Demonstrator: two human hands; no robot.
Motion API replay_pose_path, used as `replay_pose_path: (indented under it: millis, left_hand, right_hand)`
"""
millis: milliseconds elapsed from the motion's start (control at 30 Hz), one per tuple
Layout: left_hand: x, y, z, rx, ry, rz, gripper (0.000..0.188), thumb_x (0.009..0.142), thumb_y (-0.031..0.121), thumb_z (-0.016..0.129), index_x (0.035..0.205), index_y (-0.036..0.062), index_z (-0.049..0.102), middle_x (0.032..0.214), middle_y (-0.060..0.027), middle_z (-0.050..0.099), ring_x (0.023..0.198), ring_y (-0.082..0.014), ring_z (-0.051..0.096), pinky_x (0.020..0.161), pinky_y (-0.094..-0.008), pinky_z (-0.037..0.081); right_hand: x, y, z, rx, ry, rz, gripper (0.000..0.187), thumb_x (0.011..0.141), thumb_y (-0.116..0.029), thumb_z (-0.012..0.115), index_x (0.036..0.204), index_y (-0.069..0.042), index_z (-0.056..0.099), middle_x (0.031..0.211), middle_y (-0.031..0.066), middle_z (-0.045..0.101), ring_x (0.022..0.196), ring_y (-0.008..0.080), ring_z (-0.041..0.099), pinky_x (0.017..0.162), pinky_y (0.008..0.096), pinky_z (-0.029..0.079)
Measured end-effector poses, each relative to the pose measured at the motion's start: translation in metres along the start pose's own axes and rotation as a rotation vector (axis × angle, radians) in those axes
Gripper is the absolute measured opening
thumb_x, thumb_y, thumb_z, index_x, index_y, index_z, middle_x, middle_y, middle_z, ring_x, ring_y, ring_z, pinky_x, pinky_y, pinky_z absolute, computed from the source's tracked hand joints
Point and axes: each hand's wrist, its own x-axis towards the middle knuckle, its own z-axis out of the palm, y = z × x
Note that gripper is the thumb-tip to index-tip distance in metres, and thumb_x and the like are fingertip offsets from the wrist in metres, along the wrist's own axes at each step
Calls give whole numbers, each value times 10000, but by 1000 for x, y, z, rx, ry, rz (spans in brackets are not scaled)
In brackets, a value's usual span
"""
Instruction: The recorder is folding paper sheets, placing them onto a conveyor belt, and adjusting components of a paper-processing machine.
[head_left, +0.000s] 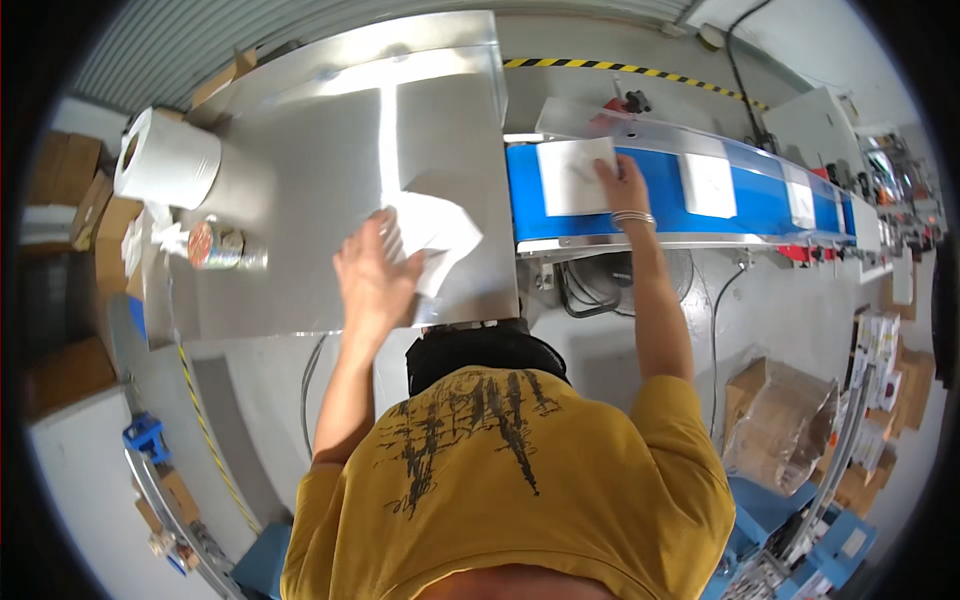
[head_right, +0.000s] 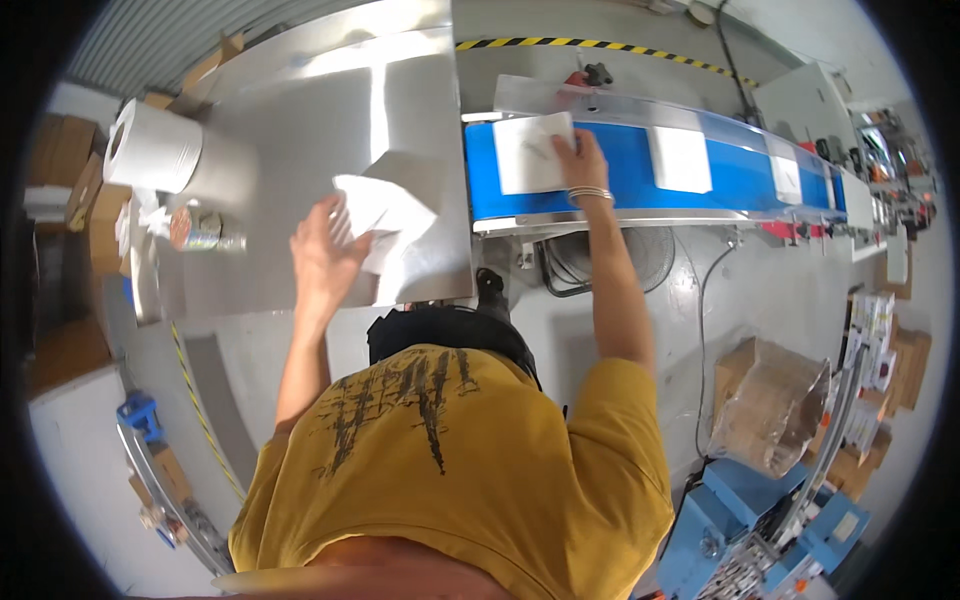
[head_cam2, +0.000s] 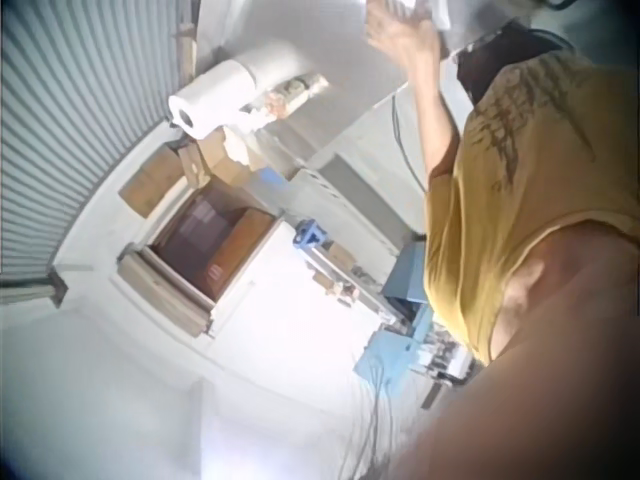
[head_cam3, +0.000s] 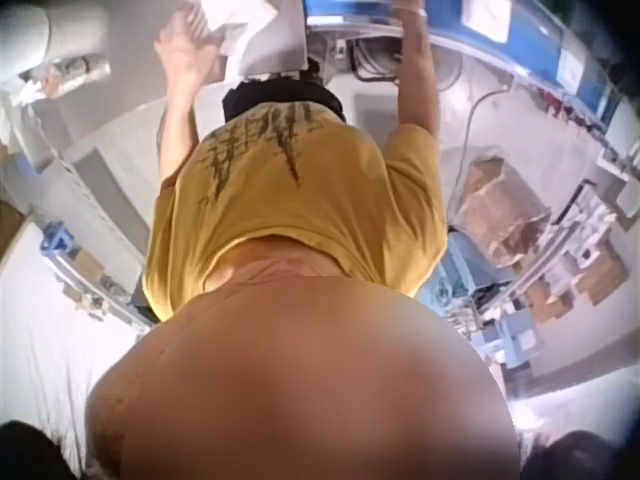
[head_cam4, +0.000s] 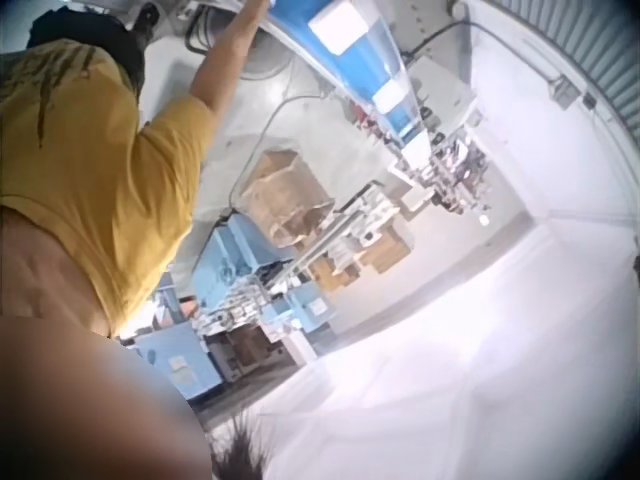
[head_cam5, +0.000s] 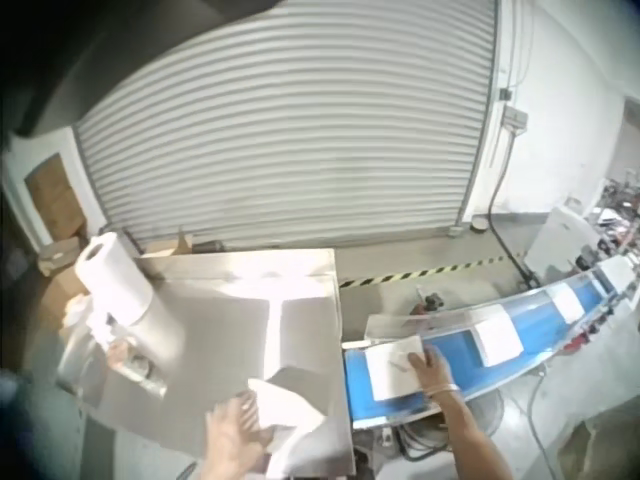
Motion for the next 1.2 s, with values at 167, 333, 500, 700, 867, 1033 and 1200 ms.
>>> replay_pose_path:
  millis: [167,333,500,700,867,1033,1200]
  left_hand:
    - [-1,27,21,22,144,117,574,701,113,721,1237,108,516,1182,-151,540,1054,-301,518,893,-406,371]
    - [-7,26,20,23,164,166,479,703,83,693,1151,231,611,1280,-162,472,1079,-298,500,901,-415,351]
    - [-9,21,21,64,140,221,422,723,76,670,1118,224,656,1334,-148,431,1108,-287,482,913,-405,345]
    - [-11,20,19,23,122,230,374,728,58,673,1059,230,693,1351,-131,417,1141,-288,463,929,-404,334]
    - [-10,20,16,9,83,220,365,734,73,682,1067,223,690,1362,-138,407,1154,-293,455,943,-412,322]
    - [-7,23,12,-34,117,117,372,786,90,662,1145,182,642,1361,-156,418,1171,-287,458,970,-428,314]
    - [-4,12,21,-8,173,108,368,776,86,667,1139,140,634,1301,-204,460,1124,-316,481,946,-417,340]
  right_hand:
    - [-9,-24,-37,-971,581,-400,442,783,-285,698,1138,-62,556,977,144,648,806,353,613,706,410,502]
    - [-62,-82,8,99,-399,-465,385,776,-104,714,1137,-85,583,1078,57,598,858,123,576,706,255,498]
    - [-81,-113,53,146,-561,-449,416,767,-98,717,1151,-102,557,1077,44,592,839,131,584,688,254,495]
    - [-75,-118,54,250,-625,-395,419,755,-56,724,1133,-71,545,1014,35,572,779,95,561,657,231,484]
    - [-67,-123,59,344,-921,-399,384,759,-13,712,1112,-43,563,1050,40,525,781,81,549,661,208,474]
    - [-62,-101,49,107,-778,-722,394,814,-233,682,1107,-3,553,1104,82,554,894,179,580,799,299,470]
    - [-36,-27,-13,168,-214,42,304,886,-257,604,1070,-21,553,905,75,614,798,157,577,729,320,478]
